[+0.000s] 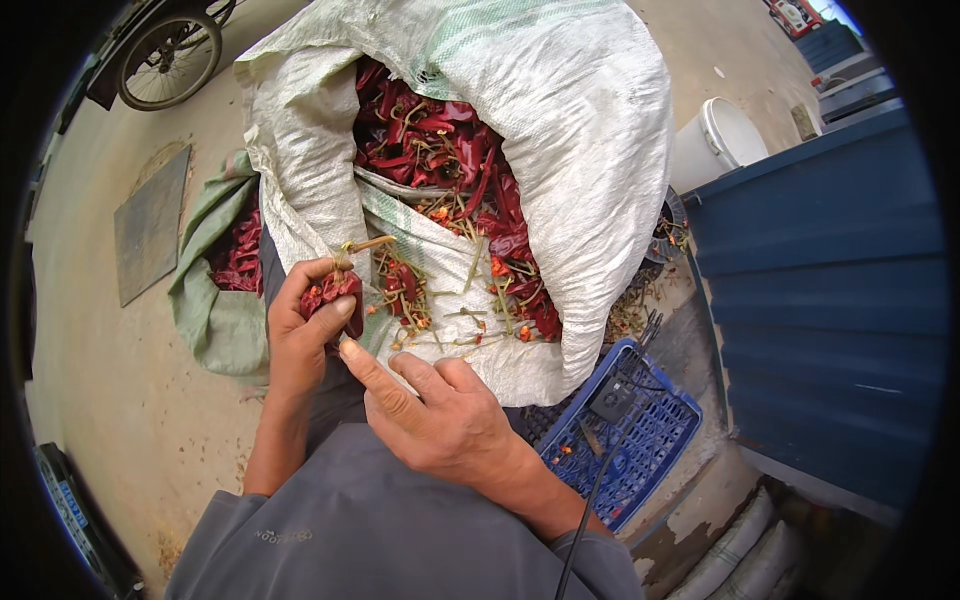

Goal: The person removes stems from red chili peppers by hand. They pick peppers from a large sack, pull off the stems, and drop the peppers back into the sack while discarding the stems.

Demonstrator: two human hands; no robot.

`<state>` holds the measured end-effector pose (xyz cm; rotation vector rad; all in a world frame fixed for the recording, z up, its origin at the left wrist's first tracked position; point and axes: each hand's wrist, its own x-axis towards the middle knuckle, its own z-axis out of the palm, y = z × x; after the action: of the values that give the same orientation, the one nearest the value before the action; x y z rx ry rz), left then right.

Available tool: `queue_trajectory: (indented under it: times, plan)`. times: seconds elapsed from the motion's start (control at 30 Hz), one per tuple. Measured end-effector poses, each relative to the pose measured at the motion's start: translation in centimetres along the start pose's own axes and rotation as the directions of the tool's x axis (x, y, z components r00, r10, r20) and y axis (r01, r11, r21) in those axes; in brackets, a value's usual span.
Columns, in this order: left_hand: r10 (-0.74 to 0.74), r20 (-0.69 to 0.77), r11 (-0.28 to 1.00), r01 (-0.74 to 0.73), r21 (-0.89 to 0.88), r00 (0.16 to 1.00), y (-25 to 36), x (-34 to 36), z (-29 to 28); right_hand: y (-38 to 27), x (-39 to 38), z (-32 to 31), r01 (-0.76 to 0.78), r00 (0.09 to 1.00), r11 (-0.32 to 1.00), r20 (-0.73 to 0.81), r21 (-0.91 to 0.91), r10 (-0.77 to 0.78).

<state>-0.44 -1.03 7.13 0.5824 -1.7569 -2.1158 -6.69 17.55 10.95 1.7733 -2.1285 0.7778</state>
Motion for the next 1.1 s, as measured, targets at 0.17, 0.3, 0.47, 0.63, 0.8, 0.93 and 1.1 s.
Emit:
queue_trajectory:
  times: [0.17, 0.3, 0.47, 0.63, 0.8, 0.93, 1.1]
  plan:
    - [-0.049, 0.083, 0.996, 0.043, 0.073, 0.995, 1.6, -0.4, -0.1, 0.4, -0.2, 0.2, -0.002, 0.999, 1.000, 0.043, -0.021, 0.003]
    - [0.059, 0.018, 0.991, -0.061, 0.121, 0.998, 0.7, -0.3, 1.0, 0.7, 0.0, 1.1, -0.012, 0.999, 0.999, 0.041, -0.045, 0.013]
    - [-0.150, 0.247, 0.989, 0.145, 0.040, 0.957, 1.9, -0.9, 0.7, 0.9, -0.2, 2.0, -0.067, 0.993, 0.995, 0.092, -0.070, 0.073]
    - [-0.232, 0.224, 0.968, 0.247, -0.041, 0.947, 1.5, -1.0, 0.9, 0.8, 0.1, 1.7, -0.094, 0.975, 0.992, 0.195, -0.085, 0.109]
    - [-0.239, 0.273, 0.963, 0.263, -0.054, 0.932, 1.5, -0.7, 0.4, 0.7, 0.0, 2.2, -0.111, 0.974, 0.991, 0.191, -0.080, 0.124]
    - [-0.233, 0.314, 0.958, 0.274, -0.091, 0.920, 1.5, -0.5, 0.0, 1.0, 0.1, 2.8, -0.055, 0.986, 0.996, 0.154, -0.071, 0.065]
    - [-0.240, 0.302, 0.955, 0.280, -0.098, 0.923, 0.8, -0.5, 0.1, 1.0, 0.4, 2.6, -0.087, 0.977, 0.992, 0.187, -0.088, 0.103]
